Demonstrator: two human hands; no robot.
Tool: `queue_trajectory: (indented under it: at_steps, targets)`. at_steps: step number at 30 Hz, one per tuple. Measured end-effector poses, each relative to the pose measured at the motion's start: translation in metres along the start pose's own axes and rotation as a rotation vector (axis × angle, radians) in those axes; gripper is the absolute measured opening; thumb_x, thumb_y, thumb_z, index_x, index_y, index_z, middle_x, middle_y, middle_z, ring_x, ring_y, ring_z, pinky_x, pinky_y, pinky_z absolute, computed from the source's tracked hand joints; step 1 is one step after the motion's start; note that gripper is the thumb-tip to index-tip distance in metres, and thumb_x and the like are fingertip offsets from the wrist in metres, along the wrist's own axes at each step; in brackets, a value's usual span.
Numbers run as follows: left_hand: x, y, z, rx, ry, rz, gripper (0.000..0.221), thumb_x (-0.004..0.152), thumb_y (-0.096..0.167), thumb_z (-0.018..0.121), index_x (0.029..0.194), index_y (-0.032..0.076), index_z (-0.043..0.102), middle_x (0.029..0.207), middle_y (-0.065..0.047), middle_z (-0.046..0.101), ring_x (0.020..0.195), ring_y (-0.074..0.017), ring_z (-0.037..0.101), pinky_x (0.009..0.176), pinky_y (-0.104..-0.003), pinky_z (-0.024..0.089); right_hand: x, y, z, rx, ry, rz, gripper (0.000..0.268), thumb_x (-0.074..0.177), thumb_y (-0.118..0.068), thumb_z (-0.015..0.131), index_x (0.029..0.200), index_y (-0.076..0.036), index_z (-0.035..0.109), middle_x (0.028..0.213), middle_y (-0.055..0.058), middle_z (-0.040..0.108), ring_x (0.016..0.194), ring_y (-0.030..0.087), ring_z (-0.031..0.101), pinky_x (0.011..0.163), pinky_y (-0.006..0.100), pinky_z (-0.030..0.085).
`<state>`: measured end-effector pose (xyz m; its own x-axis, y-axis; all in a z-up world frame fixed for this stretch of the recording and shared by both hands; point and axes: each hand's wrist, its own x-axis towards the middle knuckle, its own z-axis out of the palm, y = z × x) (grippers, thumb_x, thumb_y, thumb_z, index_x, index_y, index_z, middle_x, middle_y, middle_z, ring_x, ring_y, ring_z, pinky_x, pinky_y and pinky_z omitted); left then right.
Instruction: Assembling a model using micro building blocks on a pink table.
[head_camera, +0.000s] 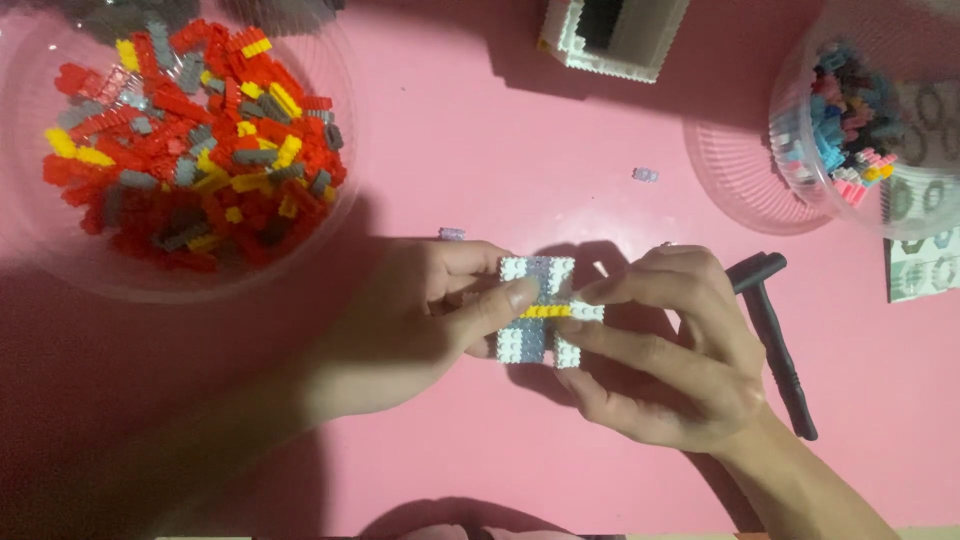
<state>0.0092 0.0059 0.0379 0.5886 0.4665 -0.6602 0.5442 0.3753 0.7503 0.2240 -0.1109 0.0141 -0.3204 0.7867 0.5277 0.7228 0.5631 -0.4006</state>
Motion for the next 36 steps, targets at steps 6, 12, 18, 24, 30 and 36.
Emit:
queue_trajectory:
  at_steps: [6, 12, 18, 24, 30, 36]
  targets:
    - [0.009, -0.015, 0.002, -0.145, -0.038, 0.149, 0.032, 0.098, 0.031, 0.062, 0.100, 0.005, 0.082, 0.074, -0.004, 0.075, 0.071, -0.0114, 0.073, 0.075, -0.029, 0.074, 0.005, -0.001, 0.001, 0.021, -0.008, -0.035, 0.022, 0.089, -0.021, 0.085, 0.101, -0.005, 0.077, 0.109, 0.021, 0.071, 0.100, 0.036, 0.072, 0.094, 0.048, 0.059]
    - [0.012, -0.020, 0.003, -0.111, -0.029, 0.170, 0.032, 0.099, 0.033, 0.064, 0.088, 0.007, 0.078, 0.070, -0.001, 0.071, 0.068, -0.0090, 0.070, 0.070, -0.027, 0.070, 0.007, 0.001, 0.004, -0.008, -0.008, -0.073, 0.021, 0.091, -0.020, 0.081, 0.101, -0.002, 0.077, 0.104, 0.017, 0.077, 0.092, 0.033, 0.073, 0.091, 0.048, 0.058]
    - [0.012, -0.017, 0.005, -0.132, -0.025, 0.084, 0.031, 0.098, 0.032, 0.064, 0.091, 0.006, 0.079, 0.073, -0.003, 0.073, 0.072, -0.0102, 0.072, 0.075, -0.029, 0.074, 0.007, 0.002, 0.003, -0.002, -0.017, -0.091, 0.019, 0.091, -0.018, 0.083, 0.099, -0.001, 0.079, 0.110, 0.020, 0.075, 0.092, 0.035, 0.072, 0.086, 0.046, 0.064]
    - [0.007, -0.009, 0.003, -0.176, -0.041, 0.115, 0.034, 0.094, 0.029, 0.064, 0.103, 0.005, 0.085, 0.083, -0.006, 0.086, 0.079, -0.0148, 0.086, 0.077, -0.033, 0.081, 0.005, 0.001, 0.004, 0.026, -0.034, -0.080, 0.021, 0.092, -0.016, 0.083, 0.102, 0.001, 0.078, 0.110, 0.023, 0.075, 0.090, 0.036, 0.073, 0.082, 0.043, 0.064]
    - [0.010, -0.020, 0.005, -0.303, -0.065, 0.199, 0.033, 0.095, 0.024, 0.065, 0.110, 0.001, 0.084, 0.085, -0.008, 0.087, 0.081, -0.0154, 0.084, 0.078, -0.036, 0.081, 0.007, 0.000, 0.003, -0.016, -0.062, -0.081, 0.023, 0.093, -0.020, 0.081, 0.104, 0.000, 0.079, 0.111, 0.022, 0.075, 0.090, 0.036, 0.073, 0.084, 0.042, 0.064]
    - [0.012, -0.025, 0.005, -0.193, -0.030, 0.255, 0.026, 0.098, 0.021, 0.066, 0.095, 0.002, 0.083, 0.069, -0.001, 0.076, 0.069, -0.0088, 0.073, 0.065, -0.029, 0.076, 0.002, 0.003, 0.006, -0.004, -0.042, -0.076, 0.021, 0.093, -0.022, 0.084, 0.103, -0.004, 0.079, 0.112, 0.019, 0.076, 0.098, 0.035, 0.075, 0.085, 0.041, 0.065]
